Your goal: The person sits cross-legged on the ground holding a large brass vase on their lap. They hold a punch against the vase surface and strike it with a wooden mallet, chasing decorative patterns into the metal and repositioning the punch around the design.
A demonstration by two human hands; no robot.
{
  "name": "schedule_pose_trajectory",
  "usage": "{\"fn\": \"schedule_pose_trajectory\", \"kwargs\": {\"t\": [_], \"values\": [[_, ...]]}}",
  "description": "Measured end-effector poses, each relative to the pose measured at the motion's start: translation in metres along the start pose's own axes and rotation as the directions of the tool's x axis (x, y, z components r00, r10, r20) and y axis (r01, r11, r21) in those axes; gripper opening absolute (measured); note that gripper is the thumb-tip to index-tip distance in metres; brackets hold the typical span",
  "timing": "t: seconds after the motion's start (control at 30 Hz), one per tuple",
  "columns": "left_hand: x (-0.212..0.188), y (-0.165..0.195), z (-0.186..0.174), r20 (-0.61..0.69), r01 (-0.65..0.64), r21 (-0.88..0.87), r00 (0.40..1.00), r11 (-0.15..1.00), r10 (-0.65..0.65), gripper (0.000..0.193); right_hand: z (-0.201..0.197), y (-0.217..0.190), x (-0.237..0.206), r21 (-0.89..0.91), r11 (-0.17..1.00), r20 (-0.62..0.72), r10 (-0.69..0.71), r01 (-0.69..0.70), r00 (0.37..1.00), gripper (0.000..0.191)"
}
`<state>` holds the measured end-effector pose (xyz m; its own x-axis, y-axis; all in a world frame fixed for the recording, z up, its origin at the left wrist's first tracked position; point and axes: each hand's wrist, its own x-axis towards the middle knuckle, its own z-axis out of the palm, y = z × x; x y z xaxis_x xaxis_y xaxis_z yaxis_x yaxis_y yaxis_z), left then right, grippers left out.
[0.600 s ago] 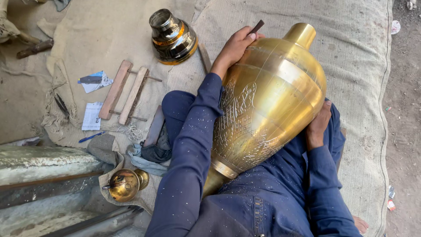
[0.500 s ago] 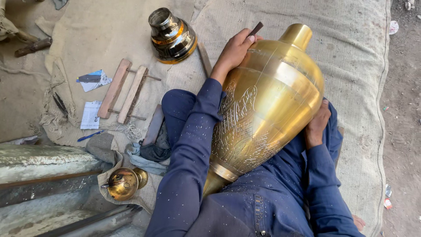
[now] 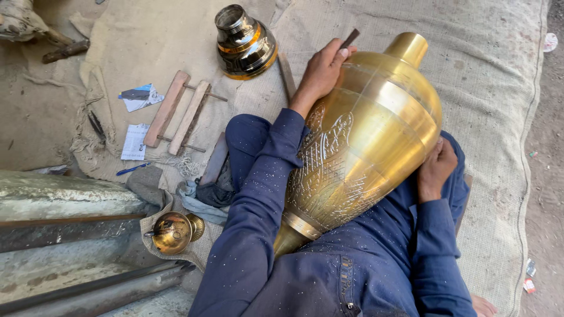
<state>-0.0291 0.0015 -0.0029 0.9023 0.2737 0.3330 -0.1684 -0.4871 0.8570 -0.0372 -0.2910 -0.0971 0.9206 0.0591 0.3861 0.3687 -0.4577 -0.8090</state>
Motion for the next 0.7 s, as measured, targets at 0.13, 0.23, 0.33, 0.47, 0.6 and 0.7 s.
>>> {"fn": "schedule_pose_trajectory", "kwargs": {"t": [0.13, 0.23, 0.33, 0.47, 0.6, 0.7], "values": [[-0.022, 0.013, 0.017, -0.036, -0.036, -0.093, 0.999, 0.995, 0.033, 0.029, -0.04, 0.014, -0.023, 0.187, 0.982, -0.005, 0.018, -0.017, 1.0, 0.021], [-0.037, 0.007, 0.007, -0.06, -0.021, -0.298, 0.998, 0.954, 0.003, 0.034, -0.06, 0.015, -0.039, 0.168, 0.984, -0.033, 0.072, -0.065, 0.997, 0.02], [-0.072, -0.018, -0.011, -0.199, -0.06, -0.092, 0.979, 0.994, 0.04, 0.035, -0.085, 0.028, -0.068, 0.087, 0.987, -0.103, 0.146, -0.138, 0.984, 0.021], [-0.132, -0.07, -0.03, -0.213, 0.139, 0.509, 0.976, 0.849, -0.032, 0.025, -0.114, 0.069, -0.099, -0.113, 0.962, -0.154, 0.23, -0.248, 0.961, 0.03], [-0.2, -0.082, -0.029, -0.113, 0.057, 0.798, 0.992, 0.599, 0.056, 0.028, -0.144, 0.094, -0.133, -0.448, 0.843, -0.063, 0.304, -0.299, 0.951, 0.051], [-0.222, -0.076, -0.03, -0.248, 0.294, 0.622, 0.953, 0.725, -0.174, 0.027, -0.147, 0.101, -0.139, -0.57, 0.759, 0.038, 0.407, -0.315, 0.913, 0.05]]}}
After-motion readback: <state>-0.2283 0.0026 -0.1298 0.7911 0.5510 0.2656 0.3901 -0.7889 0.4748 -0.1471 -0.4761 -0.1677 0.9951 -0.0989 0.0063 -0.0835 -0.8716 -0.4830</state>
